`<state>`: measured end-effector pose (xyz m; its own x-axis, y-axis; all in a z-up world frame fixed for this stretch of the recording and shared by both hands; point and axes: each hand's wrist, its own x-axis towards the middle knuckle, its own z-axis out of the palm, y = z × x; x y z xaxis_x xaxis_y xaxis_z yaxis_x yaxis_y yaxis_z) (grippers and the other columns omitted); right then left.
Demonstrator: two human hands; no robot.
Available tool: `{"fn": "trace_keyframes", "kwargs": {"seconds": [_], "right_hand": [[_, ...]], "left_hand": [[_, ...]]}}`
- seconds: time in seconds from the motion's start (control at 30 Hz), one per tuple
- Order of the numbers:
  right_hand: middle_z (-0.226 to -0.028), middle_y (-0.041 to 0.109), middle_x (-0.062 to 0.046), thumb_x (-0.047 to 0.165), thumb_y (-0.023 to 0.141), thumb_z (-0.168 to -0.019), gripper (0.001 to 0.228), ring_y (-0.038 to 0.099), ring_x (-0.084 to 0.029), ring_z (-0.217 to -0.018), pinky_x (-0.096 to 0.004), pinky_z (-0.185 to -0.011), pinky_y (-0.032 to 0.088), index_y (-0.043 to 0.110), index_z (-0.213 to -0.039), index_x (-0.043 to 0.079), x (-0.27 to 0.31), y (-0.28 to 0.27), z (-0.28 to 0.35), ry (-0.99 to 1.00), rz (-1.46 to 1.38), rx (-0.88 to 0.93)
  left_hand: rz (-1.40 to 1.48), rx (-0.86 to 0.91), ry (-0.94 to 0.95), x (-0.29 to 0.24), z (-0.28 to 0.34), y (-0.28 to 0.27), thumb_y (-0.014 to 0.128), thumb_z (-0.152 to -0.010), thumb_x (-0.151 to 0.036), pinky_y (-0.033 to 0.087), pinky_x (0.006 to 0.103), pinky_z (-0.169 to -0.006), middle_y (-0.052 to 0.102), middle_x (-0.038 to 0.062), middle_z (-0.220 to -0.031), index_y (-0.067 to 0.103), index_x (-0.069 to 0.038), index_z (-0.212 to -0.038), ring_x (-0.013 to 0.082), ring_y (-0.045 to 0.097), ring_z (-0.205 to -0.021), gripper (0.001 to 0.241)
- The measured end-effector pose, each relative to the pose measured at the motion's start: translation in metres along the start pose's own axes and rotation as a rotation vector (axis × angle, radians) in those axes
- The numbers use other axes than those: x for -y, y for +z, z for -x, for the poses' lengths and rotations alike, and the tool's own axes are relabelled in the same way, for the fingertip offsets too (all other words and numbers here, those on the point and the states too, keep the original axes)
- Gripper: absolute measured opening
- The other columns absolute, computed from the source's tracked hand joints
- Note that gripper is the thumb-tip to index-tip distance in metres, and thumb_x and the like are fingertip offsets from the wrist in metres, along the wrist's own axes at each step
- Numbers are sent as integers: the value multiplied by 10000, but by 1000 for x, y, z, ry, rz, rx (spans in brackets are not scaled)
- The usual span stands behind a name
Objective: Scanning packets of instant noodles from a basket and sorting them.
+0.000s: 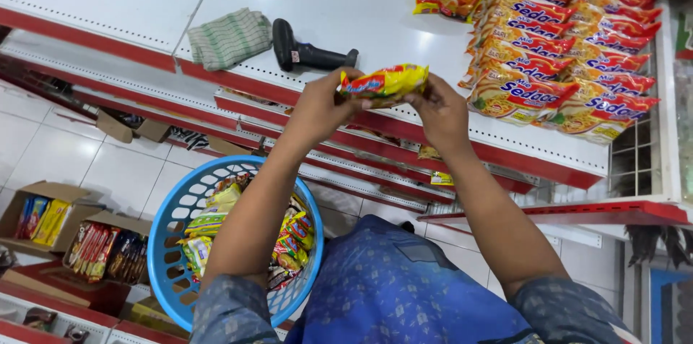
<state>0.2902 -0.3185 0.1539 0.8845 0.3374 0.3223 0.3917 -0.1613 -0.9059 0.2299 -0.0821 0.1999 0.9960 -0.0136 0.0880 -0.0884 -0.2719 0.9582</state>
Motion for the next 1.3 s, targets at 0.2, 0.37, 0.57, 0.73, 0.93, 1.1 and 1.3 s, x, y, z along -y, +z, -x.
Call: {"fn": "trace_keyframes", "kwargs": {"seconds": [0.2, 0.37, 0.57, 0.73, 0.93, 1.1, 1.3], "right_hand": [[-985, 614, -158, 253, 754, -1002, 383, 606, -286, -866, -422, -793, 501, 527, -1127, -29, -36, 3, 4, -144, 487, -337], [-867, 603, -117, 271, 740, -971, 289, 582, -324, -813, -462, -752, 463, 562, -996, 45, -35, 15, 5, -192, 845, -214], [-863, 604, -101, 250, 718, -949, 228, 580, -317, -816, -460, -754, 457, 577, -958, 71, -32, 18, 2, -238, 979, -178], [-857, 600, -92, 236, 713, -937, 207, 577, -298, -808, -448, -746, 458, 585, -937, 73, -29, 19, 0, -241, 1027, -172], [-851, 596, -80, 216, 708, -933, 186, 580, -278, -807, -429, -743, 463, 590, -915, 73, -27, 19, -1, -247, 1051, -151], [-860, 607, -89, 226, 710, -937, 187, 587, -285, -815, -431, -750, 469, 605, -944, 71, -29, 18, 2, -251, 1042, -157], [-838, 628, -88, 200, 717, -969, 181, 600, -279, -788, -436, -721, 462, 607, -942, 59, -35, 12, 8, -299, 905, -162]], "left_hand": [[-186, -145, 308, 39, -114, 34, 812, -887, -145, 566, 330, -699, 762, 126, -868, 650, -24, -1089, 227, 746, -749, 286], [-139, -130, 199, 75, -206, 69, 844, -824, -167, 564, 373, -742, 759, 147, -931, 607, -21, -1071, 279, 747, -836, 372], [-141, -213, 328, 104, -261, 101, 859, -808, -158, 545, 424, -806, 729, 160, -968, 666, -31, -1058, 338, 704, -897, 340], [-170, -302, 348, 107, -275, 121, 859, -802, -179, 535, 449, -805, 693, 152, -958, 639, -14, -1035, 358, 678, -905, 360], [-181, -319, 303, 101, -273, 124, 869, -815, -205, 526, 451, -843, 675, 157, -987, 644, -24, -1040, 351, 671, -940, 366], [-161, -543, 433, 115, -268, 122, 911, -680, -248, 541, 417, -848, 584, 140, -1123, 544, -67, -1171, 332, 629, -1029, 639], [-188, -393, 301, 94, -190, 126, 807, -860, -261, 536, 417, -803, 610, 109, -1008, 569, -96, -1109, 298, 638, -926, 382]]}}
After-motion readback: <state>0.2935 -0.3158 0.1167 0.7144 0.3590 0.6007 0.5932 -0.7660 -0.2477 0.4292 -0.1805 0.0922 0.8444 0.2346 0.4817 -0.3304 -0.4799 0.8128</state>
